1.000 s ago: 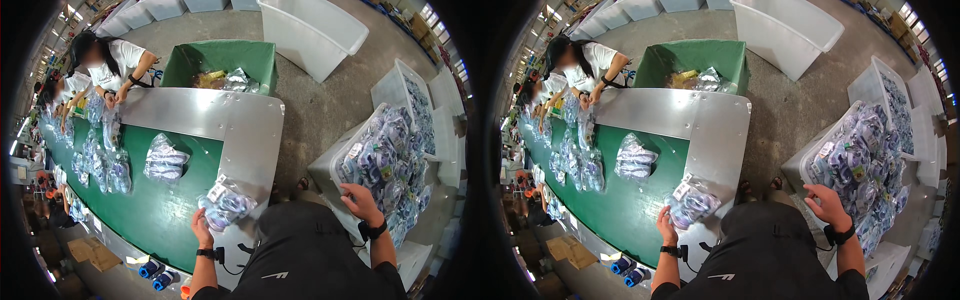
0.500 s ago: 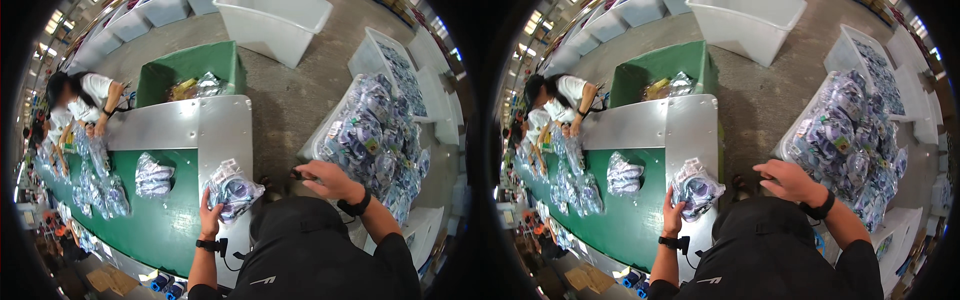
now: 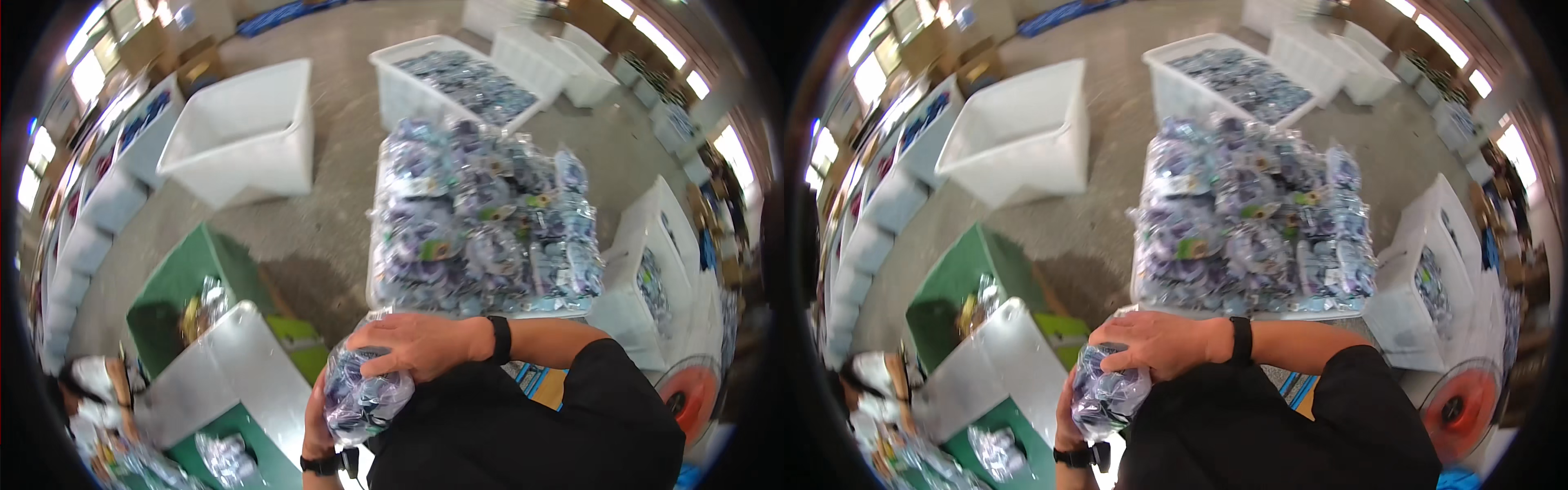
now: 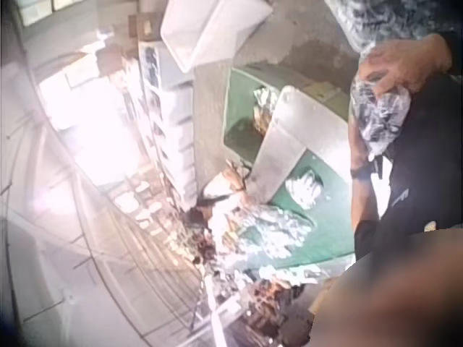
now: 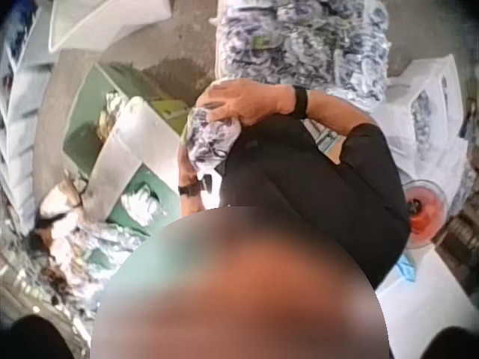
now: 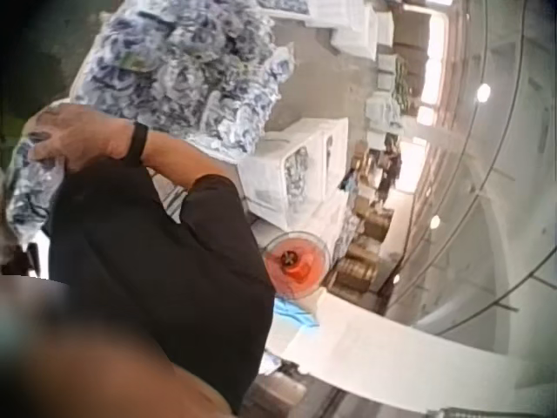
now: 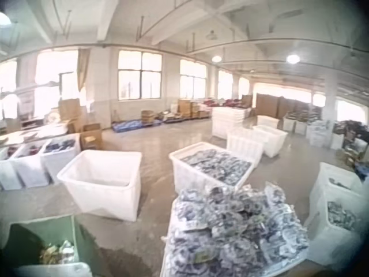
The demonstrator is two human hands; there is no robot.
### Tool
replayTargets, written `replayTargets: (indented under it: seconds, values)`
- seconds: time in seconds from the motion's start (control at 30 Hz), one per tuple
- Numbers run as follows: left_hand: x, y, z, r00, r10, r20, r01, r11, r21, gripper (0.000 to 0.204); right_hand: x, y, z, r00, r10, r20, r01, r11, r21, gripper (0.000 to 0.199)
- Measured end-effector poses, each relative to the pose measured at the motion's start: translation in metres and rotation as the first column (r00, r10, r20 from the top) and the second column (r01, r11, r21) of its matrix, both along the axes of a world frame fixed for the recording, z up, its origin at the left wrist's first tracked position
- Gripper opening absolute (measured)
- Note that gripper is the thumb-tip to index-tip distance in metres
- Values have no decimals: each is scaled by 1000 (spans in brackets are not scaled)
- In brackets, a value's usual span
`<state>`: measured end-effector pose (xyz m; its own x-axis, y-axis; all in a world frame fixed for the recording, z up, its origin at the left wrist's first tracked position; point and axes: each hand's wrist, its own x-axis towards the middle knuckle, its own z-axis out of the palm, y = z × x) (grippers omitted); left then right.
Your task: The person picks packaged shoes from a conveyor belt and places them into large white bins. They handle multiple pairs of shoes, including blue and red styles, moving them from the belt to the bins in a repetitive sorting process.
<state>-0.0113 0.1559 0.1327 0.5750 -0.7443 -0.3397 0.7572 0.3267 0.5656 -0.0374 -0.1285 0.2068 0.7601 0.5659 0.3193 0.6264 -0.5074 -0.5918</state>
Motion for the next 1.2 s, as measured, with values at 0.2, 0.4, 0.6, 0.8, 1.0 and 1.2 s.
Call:
replayTargets:
  seconds: [0.2, 0.4, 0.6, 0.8, 1.0, 1.2]
  values:
    - [7, -55, -13, 986, 32, 163, -58, 986, 159, 69, -28, -155, 54, 940, -336, 52, 339, 939, -64, 58]
    - [-2, -80, -25, 962, 203, 185, -262, 878, 401, 49, -49, -334, 66, 638, -730, 245, 770, 611, -185, 63]
    - [-34, -73, -33, 952, 239, 192, -306, 780, 545, 44, -23, -489, 14, 201, -905, 374, 971, 135, -196, 58]
    - [-84, -49, -28, 931, 224, 289, -365, 528, 767, 42, -1, -550, -89, 49, -865, 500, 970, -79, -231, 62]
    - [-114, -24, -31, 914, 253, 317, -400, 422, 814, 45, -5, -518, -163, 40, -939, 342, 926, -93, -365, 53]
    - [-109, -7, -48, 914, 275, 297, -399, 492, 774, 47, -12, -524, -150, 70, -965, 254, 915, -39, -401, 39]
